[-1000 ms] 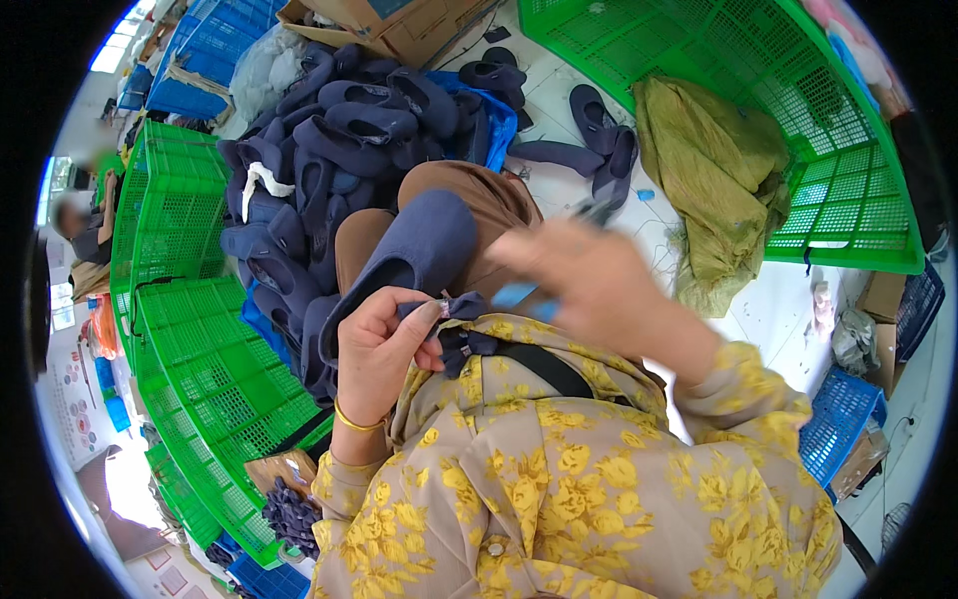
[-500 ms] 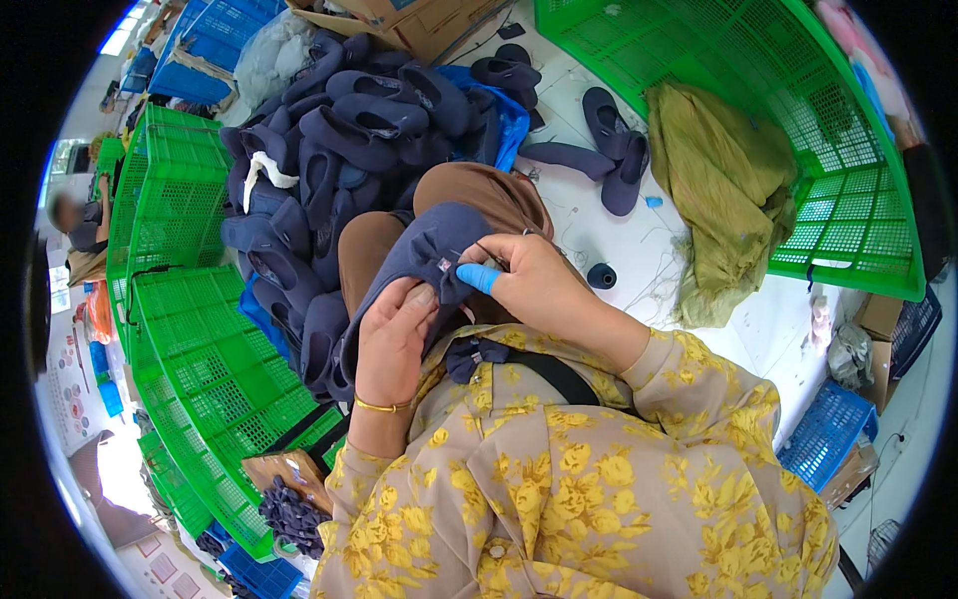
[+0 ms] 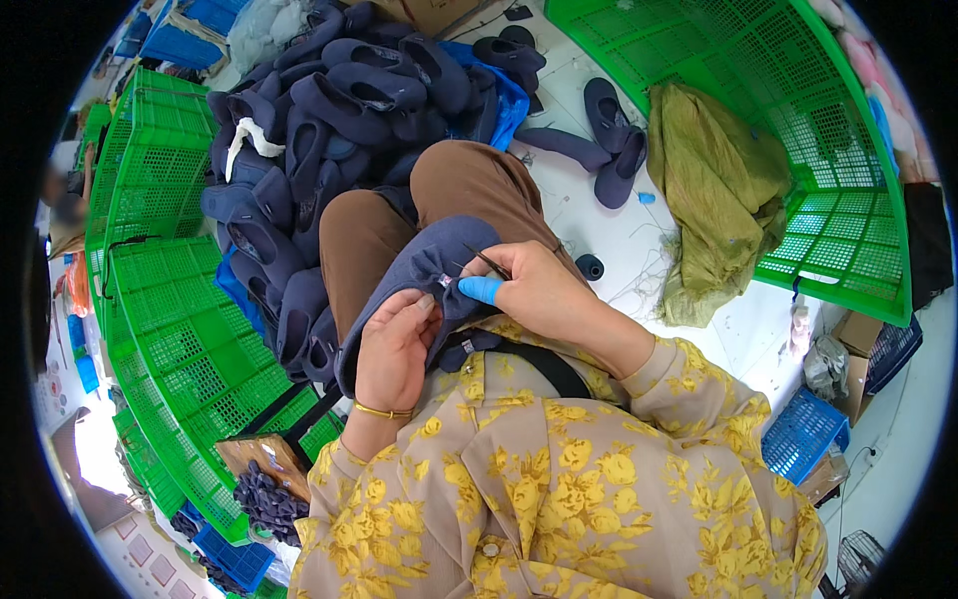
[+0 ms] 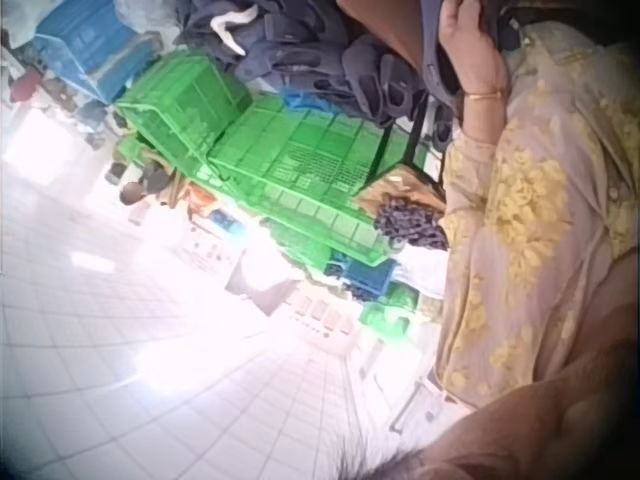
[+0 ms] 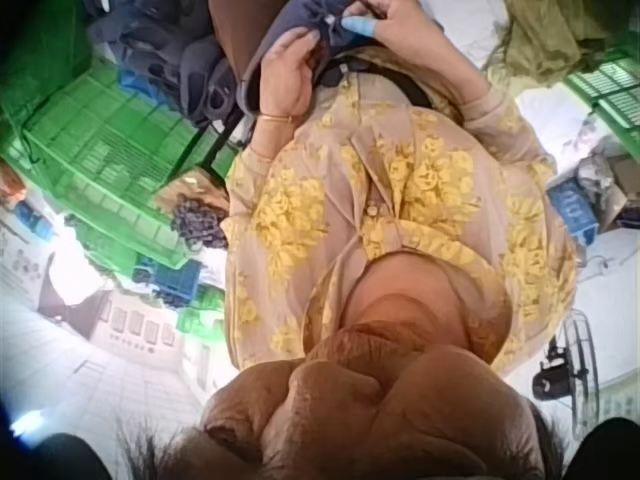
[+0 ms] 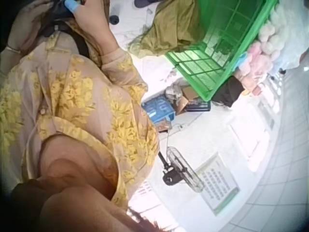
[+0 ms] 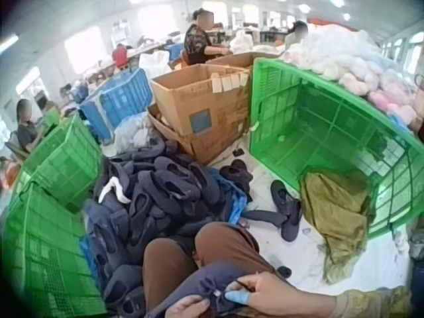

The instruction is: The person sits on the floor and sews a dark-colored slip-on shoe using a needle and thread. They repeatedly insert the needle into the shoe's upper and pull the thread through, working on the same shoe throughout the clip.

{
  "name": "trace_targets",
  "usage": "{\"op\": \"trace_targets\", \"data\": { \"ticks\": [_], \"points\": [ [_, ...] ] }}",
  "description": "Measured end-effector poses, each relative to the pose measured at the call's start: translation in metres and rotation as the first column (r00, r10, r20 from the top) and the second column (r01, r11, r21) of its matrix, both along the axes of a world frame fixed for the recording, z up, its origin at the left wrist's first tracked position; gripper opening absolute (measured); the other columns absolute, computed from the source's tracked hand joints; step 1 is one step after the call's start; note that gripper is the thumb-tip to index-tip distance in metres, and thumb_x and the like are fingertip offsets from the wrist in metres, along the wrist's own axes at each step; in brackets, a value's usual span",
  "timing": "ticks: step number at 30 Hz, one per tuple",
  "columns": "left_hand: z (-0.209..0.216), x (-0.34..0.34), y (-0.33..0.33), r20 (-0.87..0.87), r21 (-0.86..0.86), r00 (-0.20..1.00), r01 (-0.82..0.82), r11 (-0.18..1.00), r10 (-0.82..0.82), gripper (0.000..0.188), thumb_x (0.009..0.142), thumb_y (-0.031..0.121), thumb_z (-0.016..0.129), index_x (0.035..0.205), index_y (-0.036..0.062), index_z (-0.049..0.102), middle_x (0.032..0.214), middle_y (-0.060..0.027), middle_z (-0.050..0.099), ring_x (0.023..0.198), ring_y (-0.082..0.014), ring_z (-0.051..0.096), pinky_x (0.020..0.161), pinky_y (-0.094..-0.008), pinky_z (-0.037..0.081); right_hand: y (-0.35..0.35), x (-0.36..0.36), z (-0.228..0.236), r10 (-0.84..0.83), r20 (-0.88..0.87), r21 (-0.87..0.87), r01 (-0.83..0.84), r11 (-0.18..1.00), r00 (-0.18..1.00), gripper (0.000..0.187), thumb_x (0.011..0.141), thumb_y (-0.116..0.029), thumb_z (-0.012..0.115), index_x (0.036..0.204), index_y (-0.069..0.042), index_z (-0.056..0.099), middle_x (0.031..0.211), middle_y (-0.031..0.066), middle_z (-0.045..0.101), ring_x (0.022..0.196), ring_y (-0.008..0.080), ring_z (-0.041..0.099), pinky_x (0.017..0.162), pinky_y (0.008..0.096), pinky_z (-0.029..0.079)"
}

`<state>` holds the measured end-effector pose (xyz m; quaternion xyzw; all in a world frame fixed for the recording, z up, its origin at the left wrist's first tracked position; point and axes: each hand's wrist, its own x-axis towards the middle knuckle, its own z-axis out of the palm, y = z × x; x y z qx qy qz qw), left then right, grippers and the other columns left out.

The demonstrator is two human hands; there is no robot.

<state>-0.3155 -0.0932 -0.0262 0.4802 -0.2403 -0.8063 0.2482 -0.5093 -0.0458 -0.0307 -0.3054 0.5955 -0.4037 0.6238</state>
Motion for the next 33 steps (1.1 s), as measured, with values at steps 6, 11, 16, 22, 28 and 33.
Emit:
{"op": "trace_targets", "data": {
  "ticks": [6, 11, 16, 22, 28, 33],
  "points": [
    [0.002, -0.003, -0.001, 0.015, 0.011, 1.000, -0.014, 1.000, 0.014, 0.009, 0.090, 0.011, 0.064, 0.096, 0.0036, 0.064, 0.089, -0.0038, 0.065, 0.086, -0.0148, 0.060, 0.085, -0.0282, 0.048, 0.000, 0.001, -0.003, 0.029, -0.077, 0.013, -0.028, 1.000, 0.997, 0.011, 0.089, -0.013, 0.068, 0.091, -0.002, 0.069, 0.067, -0.0039, 0.055, 0.061, 0.0033, 0.042, 0.053, 0.0250, 0.033],
    [0.010, -0.015, -0.003, 0.130, -0.015, 0.992, 0.009, 1.000, -0.007, 0.015, 0.088, 0.017, 0.070, 0.085, 0.0042, 0.063, 0.078, -0.0006, 0.059, 0.073, -0.0090, 0.053, 0.071, -0.0229, 0.043, 0.000, 0.000, 0.000, 0.042, -0.109, 0.001, -0.042, 0.999, 0.993, 0.014, 0.088, -0.015, 0.069, 0.091, -0.001, 0.069, 0.067, -0.0003, 0.058, 0.061, 0.0052, 0.045, 0.054, 0.0265, 0.037],
    [0.016, -0.028, -0.003, 0.277, -0.118, 0.961, 0.058, 0.991, -0.024, 0.026, 0.087, 0.023, 0.075, 0.076, 0.0039, 0.061, 0.070, 0.0020, 0.054, 0.064, -0.0052, 0.044, 0.059, -0.0199, 0.036, -0.002, -0.001, 0.008, 0.065, -0.134, 0.021, -0.062, 0.998, 0.989, 0.017, 0.087, -0.015, 0.068, 0.091, 0.001, 0.068, 0.068, 0.0027, 0.061, 0.061, 0.0077, 0.048, 0.055, 0.0283, 0.040],
    [0.009, -0.027, -0.002, 0.297, -0.141, 0.954, 0.081, 0.987, -0.036, 0.022, 0.089, 0.018, 0.073, 0.077, 0.0049, 0.059, 0.072, 0.0029, 0.055, 0.063, -0.0043, 0.044, 0.057, -0.0200, 0.036, 0.006, 0.006, 0.005, 0.036, -0.201, -0.032, -0.043, 0.999, 0.979, 0.015, 0.088, -0.014, 0.066, 0.093, 0.000, 0.067, 0.069, 0.0055, 0.060, 0.060, 0.0108, 0.049, 0.056, 0.0293, 0.041],
    [0.005, -0.016, -0.002, 0.061, -0.202, 0.993, 0.111, 0.973, -0.101, 0.015, 0.095, 0.004, 0.061, 0.106, -0.0057, 0.064, 0.104, -0.0096, 0.069, 0.091, -0.0115, 0.064, 0.083, -0.0246, 0.051, 0.022, 0.006, 0.005, -0.076, -0.197, -0.209, 0.034, 0.977, 0.977, 0.009, 0.091, -0.010, 0.062, 0.096, -0.003, 0.060, 0.074, 0.0063, 0.058, 0.067, 0.0158, 0.053, 0.061, 0.0303, 0.044],
    [0.001, -0.013, -0.002, -0.022, -0.166, 0.993, 0.111, 0.980, -0.116, 0.017, 0.095, 0.001, 0.060, 0.110, -0.0043, 0.063, 0.109, -0.0096, 0.068, 0.098, -0.0140, 0.063, 0.091, -0.0284, 0.049, 0.036, 0.012, -0.004, -0.074, -0.245, -0.286, 0.001, 0.958, 0.967, 0.014, 0.087, -0.006, 0.060, 0.101, -0.003, 0.062, 0.085, 0.0176, 0.067, 0.077, 0.0344, 0.066, 0.067, 0.0385, 0.051]
  ]
}}
